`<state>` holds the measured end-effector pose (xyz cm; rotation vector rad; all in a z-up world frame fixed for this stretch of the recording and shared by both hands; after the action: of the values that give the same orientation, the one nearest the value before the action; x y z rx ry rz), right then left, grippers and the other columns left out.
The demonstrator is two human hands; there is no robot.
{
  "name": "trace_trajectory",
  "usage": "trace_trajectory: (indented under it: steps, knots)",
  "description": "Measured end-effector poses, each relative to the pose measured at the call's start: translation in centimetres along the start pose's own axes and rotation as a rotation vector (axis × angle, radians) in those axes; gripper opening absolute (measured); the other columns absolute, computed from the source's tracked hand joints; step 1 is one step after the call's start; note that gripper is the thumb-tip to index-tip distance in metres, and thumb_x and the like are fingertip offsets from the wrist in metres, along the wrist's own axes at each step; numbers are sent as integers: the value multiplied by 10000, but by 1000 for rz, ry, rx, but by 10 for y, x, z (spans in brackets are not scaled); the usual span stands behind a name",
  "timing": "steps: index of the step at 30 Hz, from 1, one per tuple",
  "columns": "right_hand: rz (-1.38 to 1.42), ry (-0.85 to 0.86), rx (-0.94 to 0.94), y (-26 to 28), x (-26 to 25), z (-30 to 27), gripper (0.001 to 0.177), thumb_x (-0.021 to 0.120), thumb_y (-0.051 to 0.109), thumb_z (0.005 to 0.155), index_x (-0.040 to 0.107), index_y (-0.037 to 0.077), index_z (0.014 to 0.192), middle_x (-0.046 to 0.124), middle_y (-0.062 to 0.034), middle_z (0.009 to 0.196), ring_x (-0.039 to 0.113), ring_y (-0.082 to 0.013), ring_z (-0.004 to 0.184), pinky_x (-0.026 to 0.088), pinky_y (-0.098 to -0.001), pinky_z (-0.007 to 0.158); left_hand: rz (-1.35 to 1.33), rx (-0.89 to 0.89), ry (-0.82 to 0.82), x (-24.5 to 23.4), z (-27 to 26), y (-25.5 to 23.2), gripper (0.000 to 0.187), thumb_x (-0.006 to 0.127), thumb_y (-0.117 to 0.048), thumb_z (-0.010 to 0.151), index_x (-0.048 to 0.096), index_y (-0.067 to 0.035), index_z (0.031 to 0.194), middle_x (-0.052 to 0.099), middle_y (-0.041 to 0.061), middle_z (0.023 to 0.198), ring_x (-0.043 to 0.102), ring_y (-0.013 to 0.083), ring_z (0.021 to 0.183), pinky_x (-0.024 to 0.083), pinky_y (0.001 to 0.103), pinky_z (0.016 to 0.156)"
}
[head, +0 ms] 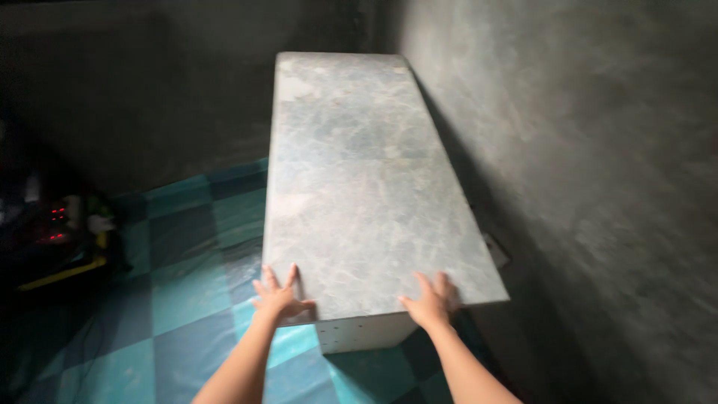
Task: The person wipes a marble-patterned table with a yellow cloth, then moves the table to a new position against a wall. They plug a power cord into a wall socket and adjust the table's final placement.
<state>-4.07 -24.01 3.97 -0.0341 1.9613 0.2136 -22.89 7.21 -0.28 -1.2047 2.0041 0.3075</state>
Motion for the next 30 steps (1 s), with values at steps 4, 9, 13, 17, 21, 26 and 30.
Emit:
trace_trajectory:
  steps: [4,9,13,17,21,26,30]
  knots:
    - [239,-116,228,-24,43,20,1071,903,552,647,384,313,1554,-71,-162,1727,-81,-338,1605,97,-686,1209,-136,-73,23,14,9,14,1350,880,-659,690,-54,-426,1636,-294,139,1707,36,494,1568,307,635,1183]
    - [288,-239,459,-60,92,86,1438,995,477,483,157,212,1621,-169,-342,1625,-164,-420,1536,6,-655,1145,-256,2,-74,36,65,37,1479,889,-618,709,-158,-106,1621,-158,282,1682,307,522,1463,395,524,1157]
    - [331,-224,459,-46,90,81,1388,978,502,512,213,124,1608,63,-382,1626,-9,-468,1565,5,-667,1206,-436,86,-111,46,106,59,1469,829,-542,735,-195,13,1629,338,352,1549,511,464,1357,458,445,1130]
    - [493,-311,452,-44,117,93,1358,933,502,574,222,53,1640,334,-402,1579,290,-521,1502,213,-637,1233,-640,117,-130,37,129,75,1249,826,-426,784,15,117,1563,575,379,1351,592,438,1290,489,400,1089]
    - [478,-359,507,-39,134,86,1260,877,478,704,188,61,1674,346,-387,1580,299,-545,1494,295,-602,1218,-689,174,-101,37,150,79,1069,837,-414,810,227,103,1520,554,340,1383,562,414,1317,472,410,1088]
    - [424,-392,564,12,93,21,1142,829,505,786,197,112,1651,2,-320,1691,96,-501,1561,270,-565,1225,-733,261,-54,20,148,70,955,830,-402,806,350,61,1488,597,304,1361,585,396,1302,481,410,1076]
    - [492,-474,577,8,121,35,1223,848,474,767,122,76,1667,-139,-255,1726,-45,-431,1611,194,-505,1269,-751,288,-6,9,157,70,835,811,-392,809,457,28,1437,660,254,1317,626,371,1268,500,411,1054]
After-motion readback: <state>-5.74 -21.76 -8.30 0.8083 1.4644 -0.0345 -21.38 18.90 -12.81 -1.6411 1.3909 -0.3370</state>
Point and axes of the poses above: each hand's wrist, its own z-axis towards the middle knuckle, its own x-axis out of the palm, y = z × x, the point moved 5 cm from there along z, towards the middle knuckle
